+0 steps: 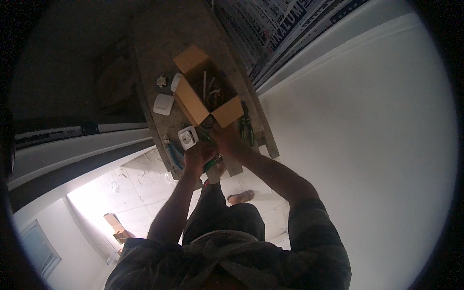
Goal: The person installs a ceiling electrical fixture by connecting wires to a socket and securing it to the ceiling. They use a screwdriver to tighten connections and fasten the fixture, then attach a cover plate to complete the installation.
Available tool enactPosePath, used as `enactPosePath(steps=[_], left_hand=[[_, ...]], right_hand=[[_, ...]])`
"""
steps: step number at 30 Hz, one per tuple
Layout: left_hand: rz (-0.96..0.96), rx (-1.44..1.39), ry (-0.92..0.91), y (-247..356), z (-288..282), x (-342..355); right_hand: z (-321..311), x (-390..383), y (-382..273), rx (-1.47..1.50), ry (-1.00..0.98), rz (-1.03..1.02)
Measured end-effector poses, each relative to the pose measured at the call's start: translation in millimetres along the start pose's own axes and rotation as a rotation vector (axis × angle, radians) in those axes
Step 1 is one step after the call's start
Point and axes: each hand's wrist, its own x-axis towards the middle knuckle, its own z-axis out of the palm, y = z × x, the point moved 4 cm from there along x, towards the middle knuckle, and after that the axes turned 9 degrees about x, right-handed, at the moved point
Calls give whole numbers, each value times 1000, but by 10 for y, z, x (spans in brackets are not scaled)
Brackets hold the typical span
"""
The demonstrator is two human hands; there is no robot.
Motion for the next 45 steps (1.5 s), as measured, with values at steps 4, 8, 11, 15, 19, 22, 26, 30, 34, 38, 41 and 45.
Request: enactPosePath(steps=[4,8,11,15,19,22,26,30,34,38,41,45], left_hand=[[103,9,-117,-325,-218,471],[-157,-124,34,-83,-159,280],[-134,-72,50,-39,-237,237],[-108,-14,83,-12,-257,191],[-55,14,28,-68,-302,211],[27,53,29,-116,-340,245],[327,407,-54,-377,-507,506],[87,142,-54,-160,-343,210],[-114,-411,-191,-244,-303,225],[379,445,-86,-361,-568,406],[324,285,-60,-375,-786,354],[614,675,42,-229,-841,195]], right_hand=[[114,-85,90,68,-190,19],[185,28,335,398,58,171],[183,57,350,222,83,93],[251,33,363,-48,62,-106],[290,95,425,150,124,43],[287,136,364,212,232,108],[289,32,318,-40,206,133],[-7,-12,-213,37,13,78],[124,-195,-281,327,25,60],[364,-149,15,310,-51,267],[475,27,127,268,-112,317],[560,122,160,203,-244,477]])
